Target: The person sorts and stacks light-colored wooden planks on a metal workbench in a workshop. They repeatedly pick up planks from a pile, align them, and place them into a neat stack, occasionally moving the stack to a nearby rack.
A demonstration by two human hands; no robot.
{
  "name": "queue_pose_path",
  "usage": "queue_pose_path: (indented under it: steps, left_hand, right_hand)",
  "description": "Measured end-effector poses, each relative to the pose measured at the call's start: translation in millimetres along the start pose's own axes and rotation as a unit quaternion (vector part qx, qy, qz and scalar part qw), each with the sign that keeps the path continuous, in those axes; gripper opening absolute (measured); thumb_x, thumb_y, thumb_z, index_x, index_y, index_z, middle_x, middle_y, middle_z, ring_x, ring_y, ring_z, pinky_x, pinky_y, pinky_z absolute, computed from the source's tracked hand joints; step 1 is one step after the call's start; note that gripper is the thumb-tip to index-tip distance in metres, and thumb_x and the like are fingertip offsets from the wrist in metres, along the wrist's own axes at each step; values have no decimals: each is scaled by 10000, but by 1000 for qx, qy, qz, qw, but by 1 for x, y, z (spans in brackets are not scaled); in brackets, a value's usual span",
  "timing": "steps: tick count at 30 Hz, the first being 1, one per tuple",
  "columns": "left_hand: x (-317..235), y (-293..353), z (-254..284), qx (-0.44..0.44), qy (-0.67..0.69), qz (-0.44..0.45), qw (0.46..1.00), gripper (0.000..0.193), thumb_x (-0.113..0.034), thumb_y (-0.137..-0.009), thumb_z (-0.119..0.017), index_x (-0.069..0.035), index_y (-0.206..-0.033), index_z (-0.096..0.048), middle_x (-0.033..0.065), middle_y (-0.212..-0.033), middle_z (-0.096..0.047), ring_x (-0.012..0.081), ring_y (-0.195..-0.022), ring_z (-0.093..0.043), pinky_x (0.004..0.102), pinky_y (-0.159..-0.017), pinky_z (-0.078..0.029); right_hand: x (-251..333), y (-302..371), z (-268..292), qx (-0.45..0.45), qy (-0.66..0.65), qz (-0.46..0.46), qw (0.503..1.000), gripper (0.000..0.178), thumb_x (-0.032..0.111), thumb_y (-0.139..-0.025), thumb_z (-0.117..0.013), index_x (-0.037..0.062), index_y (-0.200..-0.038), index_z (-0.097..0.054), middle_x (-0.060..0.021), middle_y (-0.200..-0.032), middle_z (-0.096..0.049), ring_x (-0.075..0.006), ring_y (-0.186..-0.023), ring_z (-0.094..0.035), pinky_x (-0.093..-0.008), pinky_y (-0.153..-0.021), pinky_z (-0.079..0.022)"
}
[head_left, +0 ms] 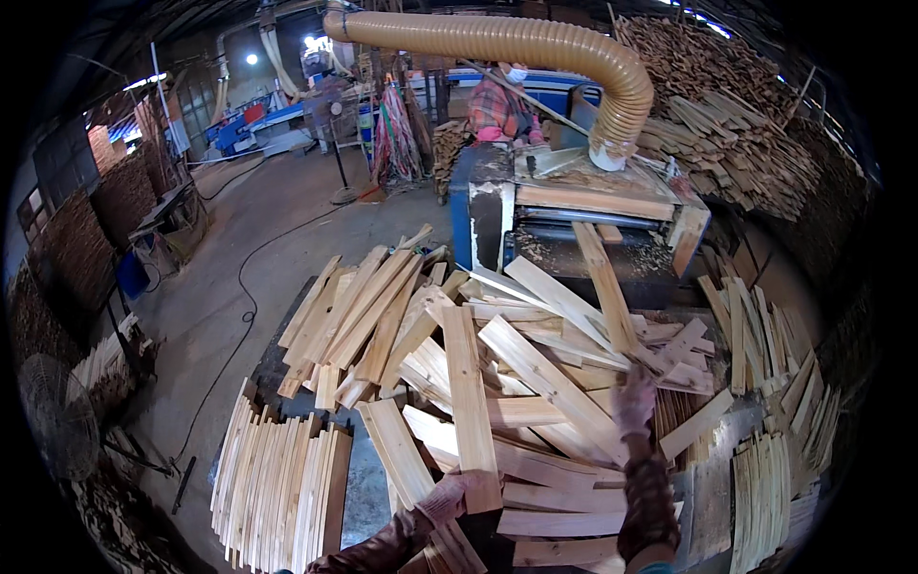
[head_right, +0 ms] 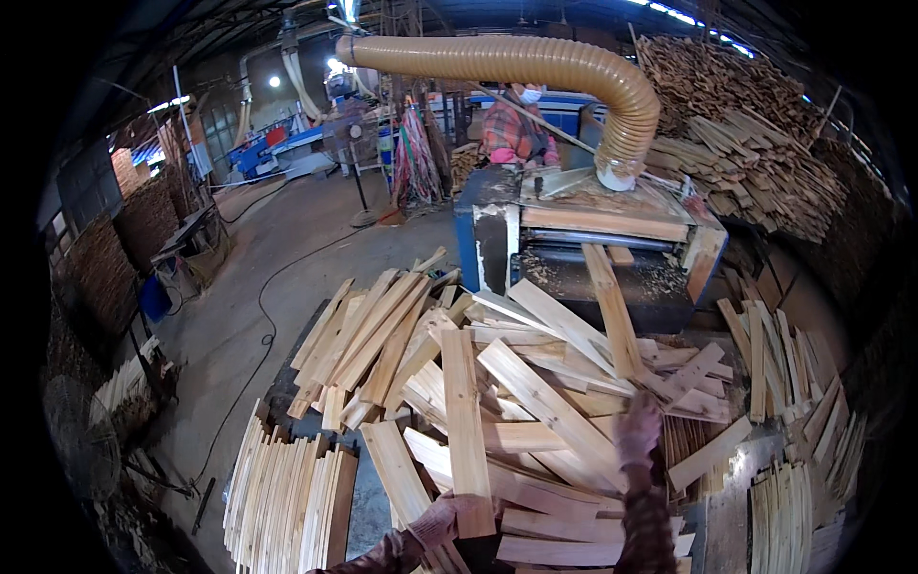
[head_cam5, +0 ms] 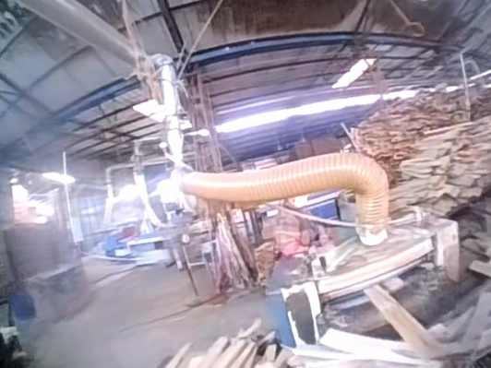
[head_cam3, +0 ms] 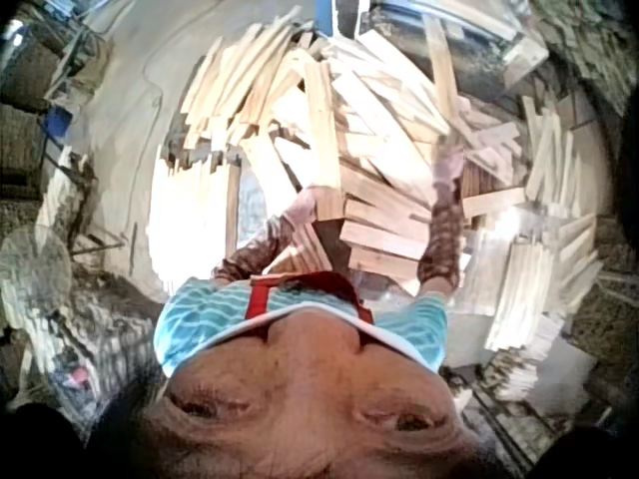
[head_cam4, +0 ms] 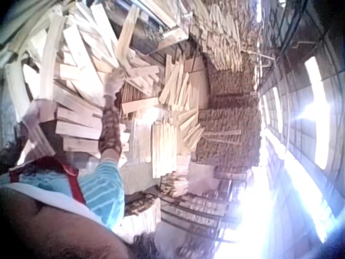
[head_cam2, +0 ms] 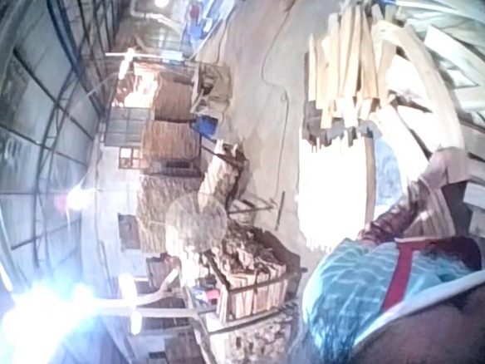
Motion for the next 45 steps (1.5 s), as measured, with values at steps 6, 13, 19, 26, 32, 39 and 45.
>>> queue_pose_path:
  steps: [6,13,19,26,32,39,45]
  left_hand:
    - [-12,16,11,13,-65,20,998,368,-112,-953,-608,41,-1286,-590,137,-1203,-679,234,-1044,-680,375,-915,-564]
    - [-12,23,9,-41,-109,13,993,330,-141,-968,-604,47,-1239,-619,117,-1166,-688,234,-1052,-677,359,-932,-555]
    - [-10,22,5,23,-82,13,996,326,-112,-949,-623,36,-1239,-611,151,-1142,-688,268,-1051,-681,377,-923,-564]
    - [-12,50,-9,75,-50,10,996,381,-135,-896,-691,29,-1231,-613,150,-1139,-690,260,-1023,-687,380,-914,-562]
    - [2,63,18,34,-35,56,997,348,-178,-909,-660,40,-1179,-637,144,-1045,-713,272,-944,-702,396,-866,-580]
    - [-2,88,30,5,-62,9,998,410,-164,-881,-682,65,-1209,-595,167,-1053,-702,285,-952,-700,403,-847,-591]
    - [5,93,35,14,-13,18,1000,413,-143,-867,-697,55,-1216,-596,171,-1062,-697,291,-954,-699,406,-852,-594]
  right_hand:
    - [-72,-88,-3,-38,140,76,987,788,323,-802,-699,94,-1489,-387,-145,-1475,-442,-334,-1398,-368,-458,-1176,-270]
    - [-39,-62,5,93,158,90,979,690,386,-776,-719,58,-1355,-540,-165,-1321,-569,-366,-1276,-501,-452,-1088,-408]
    - [-38,-40,5,-3,78,91,993,551,420,-697,-762,32,-1073,-651,-207,-1125,-637,-388,-1119,-600,-464,-938,-511]
    - [-36,137,-65,-51,-136,85,986,689,387,-703,-821,88,-1274,-579,-194,-1099,-668,-383,-1026,-645,-457,-859,-525]
    - [-11,245,-144,211,-476,-18,854,290,198,-963,-582,-36,-1119,-650,-89,-891,-703,-155,-850,-662,-303,-778,-531]
    - [30,261,-123,280,-679,-96,672,294,233,-991,-627,-8,-1153,-673,-18,-997,-704,-94,-858,-627,-259,-765,-521]
    - [42,270,-95,307,-623,-115,710,332,265,-993,-624,-5,-1182,-663,-32,-1021,-707,-121,-857,-665,-285,-779,-548]
Point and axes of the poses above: each hand's wrist, its own y-axis away from the middle knuckle, its own z-axis out of the back of the hand, x = y × z, the point moved 8 cm from there along -y, towards the middle knuckle
